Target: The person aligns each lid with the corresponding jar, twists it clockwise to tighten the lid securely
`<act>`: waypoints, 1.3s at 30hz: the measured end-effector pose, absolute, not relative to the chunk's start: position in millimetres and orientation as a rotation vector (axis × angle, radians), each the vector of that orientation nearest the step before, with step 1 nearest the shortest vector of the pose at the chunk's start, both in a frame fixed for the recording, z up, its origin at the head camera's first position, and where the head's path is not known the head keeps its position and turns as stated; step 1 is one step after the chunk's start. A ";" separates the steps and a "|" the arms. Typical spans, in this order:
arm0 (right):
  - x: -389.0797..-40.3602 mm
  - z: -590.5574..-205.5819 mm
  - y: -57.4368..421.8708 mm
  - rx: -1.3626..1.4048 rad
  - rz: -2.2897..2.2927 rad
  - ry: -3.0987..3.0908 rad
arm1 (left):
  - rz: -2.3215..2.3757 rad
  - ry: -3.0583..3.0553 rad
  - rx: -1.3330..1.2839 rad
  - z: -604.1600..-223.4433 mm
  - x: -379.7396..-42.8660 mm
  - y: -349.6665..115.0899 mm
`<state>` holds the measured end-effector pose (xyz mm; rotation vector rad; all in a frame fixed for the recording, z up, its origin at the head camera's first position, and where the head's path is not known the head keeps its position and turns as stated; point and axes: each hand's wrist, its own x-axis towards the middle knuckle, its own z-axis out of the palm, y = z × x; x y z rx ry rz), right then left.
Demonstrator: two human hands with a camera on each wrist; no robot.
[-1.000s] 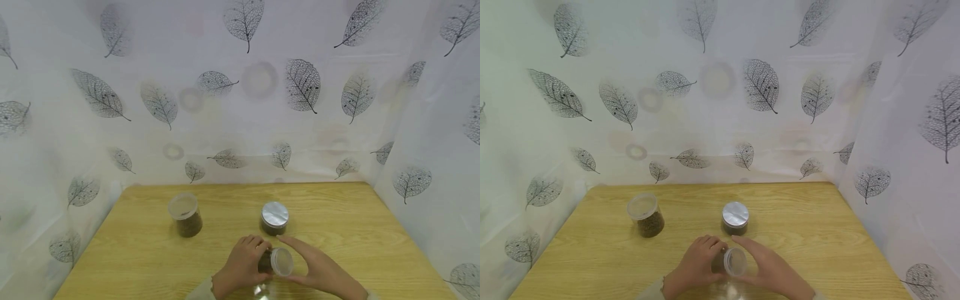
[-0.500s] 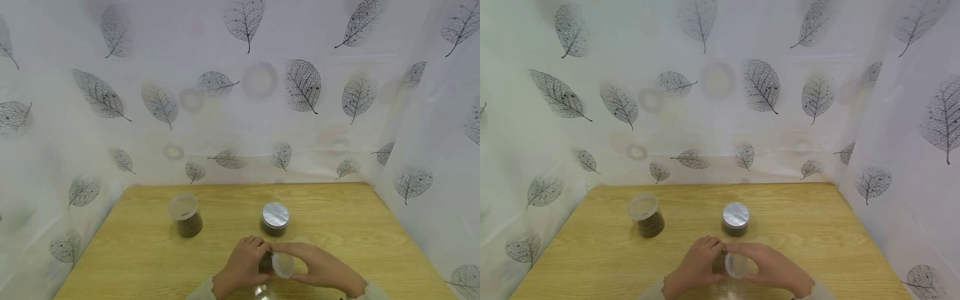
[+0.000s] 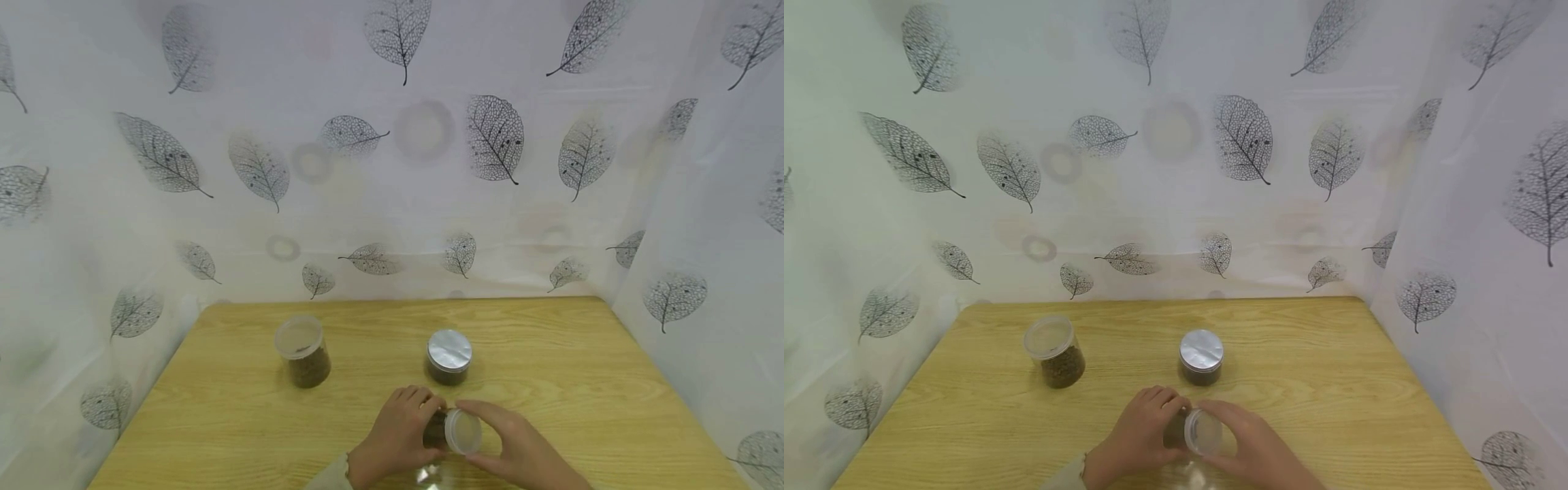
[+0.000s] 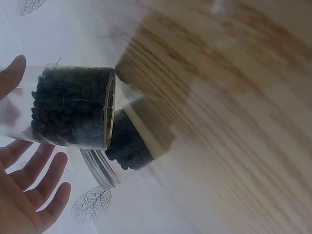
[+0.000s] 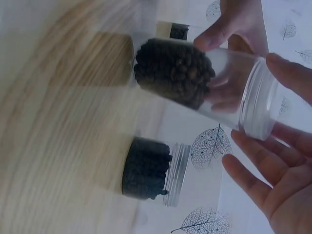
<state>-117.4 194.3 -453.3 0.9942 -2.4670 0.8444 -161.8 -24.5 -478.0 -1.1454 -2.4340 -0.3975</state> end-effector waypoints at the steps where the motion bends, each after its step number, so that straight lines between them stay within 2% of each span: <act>1: -116.2 -454.6 193.1 0.972 0.856 -2.459 | -0.395 -2.440 -1.146 -477.8 -161.5 -24.5; 16: -103.6 -448.0 184.3 0.730 0.754 -2.574 | -0.385 -2.449 -1.157 -479.5 -161.3 -24.7; 19: -106.8 -439.1 190.1 0.807 0.666 -2.606 | -0.382 -2.444 -1.151 -480.1 -161.6 -24.6; 27: -127.7 -425.8 205.1 1.319 0.595 -2.453 | -0.386 -2.450 -1.152 -481.0 -162.6 -25.8; 39: -130.3 -428.9 204.5 1.318 0.657 -2.504 | -0.394 -2.472 -1.138 -479.6 -162.5 -25.8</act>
